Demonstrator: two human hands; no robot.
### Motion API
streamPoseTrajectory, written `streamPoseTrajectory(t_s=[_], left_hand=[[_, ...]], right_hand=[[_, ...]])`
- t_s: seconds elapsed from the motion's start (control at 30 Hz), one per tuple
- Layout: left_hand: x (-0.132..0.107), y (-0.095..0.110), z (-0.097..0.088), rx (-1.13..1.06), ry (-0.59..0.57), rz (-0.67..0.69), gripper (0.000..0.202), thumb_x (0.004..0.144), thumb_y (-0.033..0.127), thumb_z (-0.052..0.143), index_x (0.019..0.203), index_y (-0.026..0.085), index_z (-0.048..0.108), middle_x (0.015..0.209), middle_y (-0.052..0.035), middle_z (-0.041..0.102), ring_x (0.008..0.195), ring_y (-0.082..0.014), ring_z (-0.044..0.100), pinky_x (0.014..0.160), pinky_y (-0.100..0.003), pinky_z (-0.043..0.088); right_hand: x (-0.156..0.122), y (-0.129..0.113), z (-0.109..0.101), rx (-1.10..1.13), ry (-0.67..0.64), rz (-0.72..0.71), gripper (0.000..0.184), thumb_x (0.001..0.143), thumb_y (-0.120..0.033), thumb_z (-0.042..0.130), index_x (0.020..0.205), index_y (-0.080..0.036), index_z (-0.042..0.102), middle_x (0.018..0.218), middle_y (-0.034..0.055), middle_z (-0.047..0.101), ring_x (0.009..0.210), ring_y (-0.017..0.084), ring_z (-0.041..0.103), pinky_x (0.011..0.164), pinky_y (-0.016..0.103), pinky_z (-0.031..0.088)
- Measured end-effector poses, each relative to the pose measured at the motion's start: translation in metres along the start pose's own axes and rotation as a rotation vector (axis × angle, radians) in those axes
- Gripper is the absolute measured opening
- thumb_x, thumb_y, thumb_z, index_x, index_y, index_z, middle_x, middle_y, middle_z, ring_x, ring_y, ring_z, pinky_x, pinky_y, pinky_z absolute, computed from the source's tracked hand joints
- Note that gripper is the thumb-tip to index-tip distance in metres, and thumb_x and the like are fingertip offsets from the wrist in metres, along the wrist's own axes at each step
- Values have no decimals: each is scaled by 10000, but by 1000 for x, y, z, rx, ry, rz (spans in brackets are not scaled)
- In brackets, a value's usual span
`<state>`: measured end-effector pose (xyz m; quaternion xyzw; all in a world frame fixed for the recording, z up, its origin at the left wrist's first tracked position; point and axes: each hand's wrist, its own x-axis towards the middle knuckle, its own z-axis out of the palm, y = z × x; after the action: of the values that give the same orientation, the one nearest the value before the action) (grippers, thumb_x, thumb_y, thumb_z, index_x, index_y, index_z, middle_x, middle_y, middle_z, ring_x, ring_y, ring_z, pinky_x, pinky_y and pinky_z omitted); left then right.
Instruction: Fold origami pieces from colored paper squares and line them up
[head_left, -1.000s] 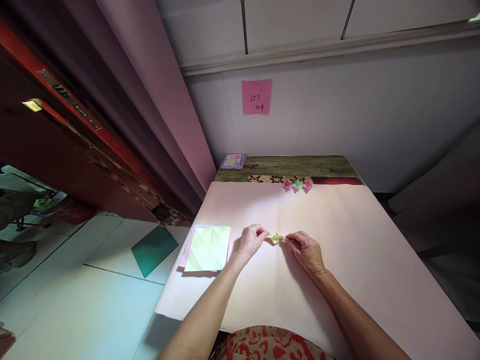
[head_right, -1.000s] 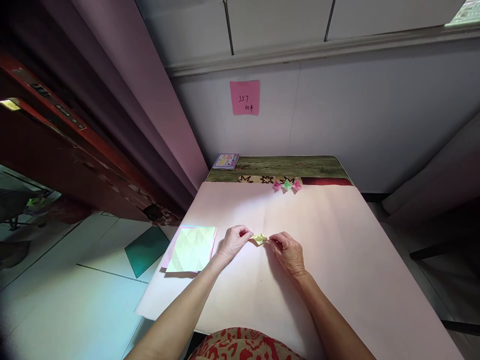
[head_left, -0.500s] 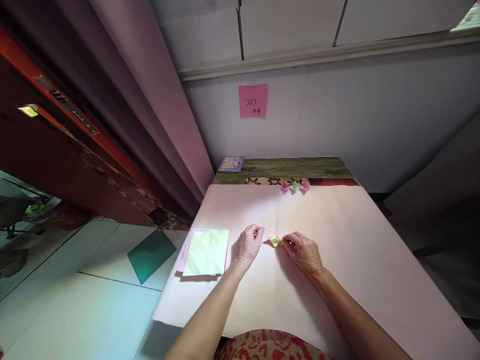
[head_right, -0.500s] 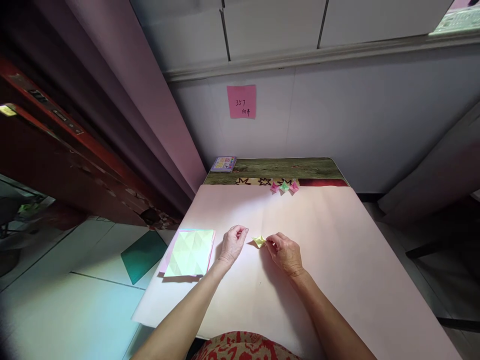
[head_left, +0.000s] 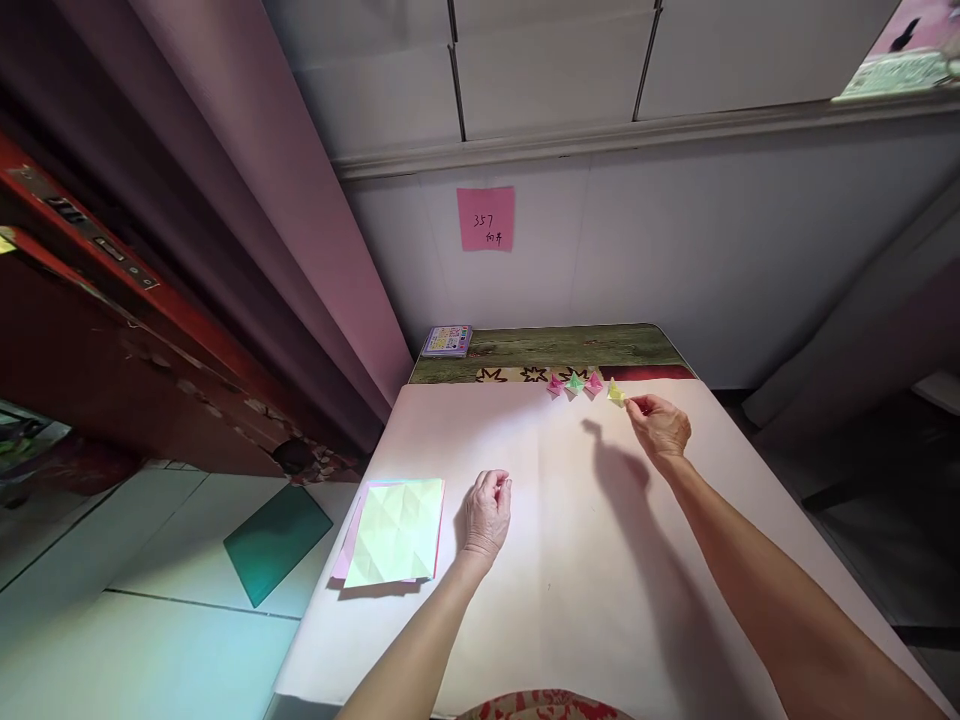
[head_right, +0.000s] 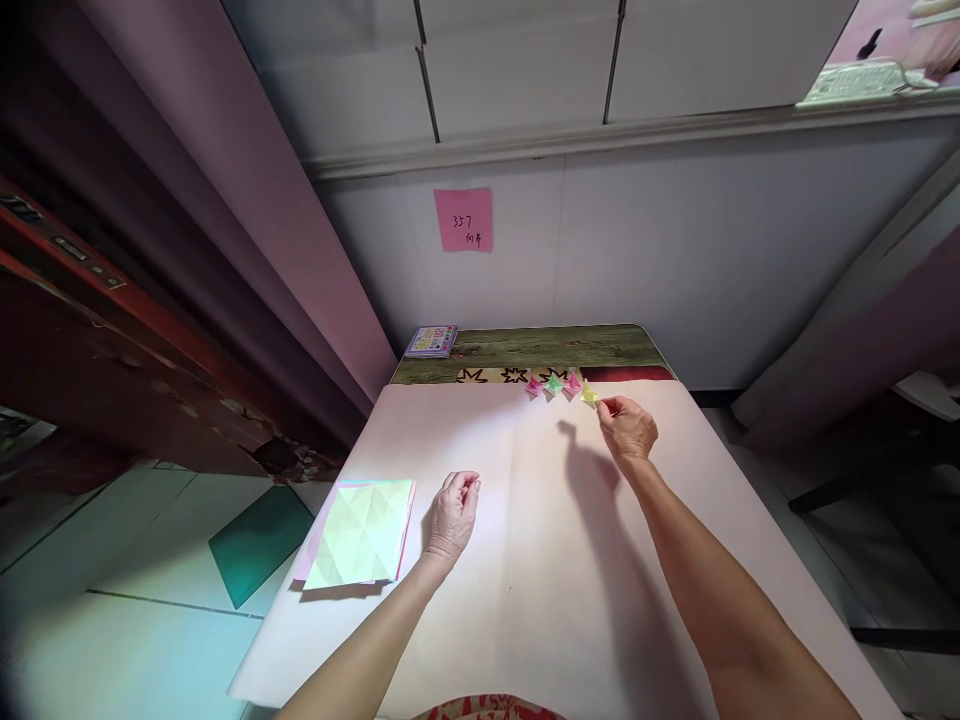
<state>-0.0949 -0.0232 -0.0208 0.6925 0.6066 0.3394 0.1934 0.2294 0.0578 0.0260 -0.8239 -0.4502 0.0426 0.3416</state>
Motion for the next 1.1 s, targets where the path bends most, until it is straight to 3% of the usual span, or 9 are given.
streamPoseTrajectory(t_s=[0.13,0.4,0.83,1.1], left_hand=[[1,2,0,24,-6,11,111,935,219,469,955,224,579,947,-29,628,875,-166,623,826,-292,468],[2,8,-3,89,-29,0,123,911,184,478,980,231,568,982,-41,624,926,-196,621,840,-325,459],[3,10,-2,154,-41,-17,136,903,169,494,984,247,571,995,-35,623,930,-198,620,826,-312,456],[0,13,-3,163,-47,-12,138,909,158,487,992,237,564,1007,-35,620,927,-192,612,843,-314,456]], right_hand=[[37,-2,16,-72,7,93,328,785,-454,572,907,-245,792,810,90,755,657,204,606,564,288,330],[59,2,44,-140,-33,162,311,776,-428,568,903,-256,794,827,120,743,702,233,630,589,310,370],[63,4,64,-173,-88,177,279,758,-379,602,898,-252,807,821,147,742,725,254,649,596,318,384],[50,1,48,-138,-64,177,439,816,-556,559,975,-224,798,885,164,754,745,276,653,592,324,382]])
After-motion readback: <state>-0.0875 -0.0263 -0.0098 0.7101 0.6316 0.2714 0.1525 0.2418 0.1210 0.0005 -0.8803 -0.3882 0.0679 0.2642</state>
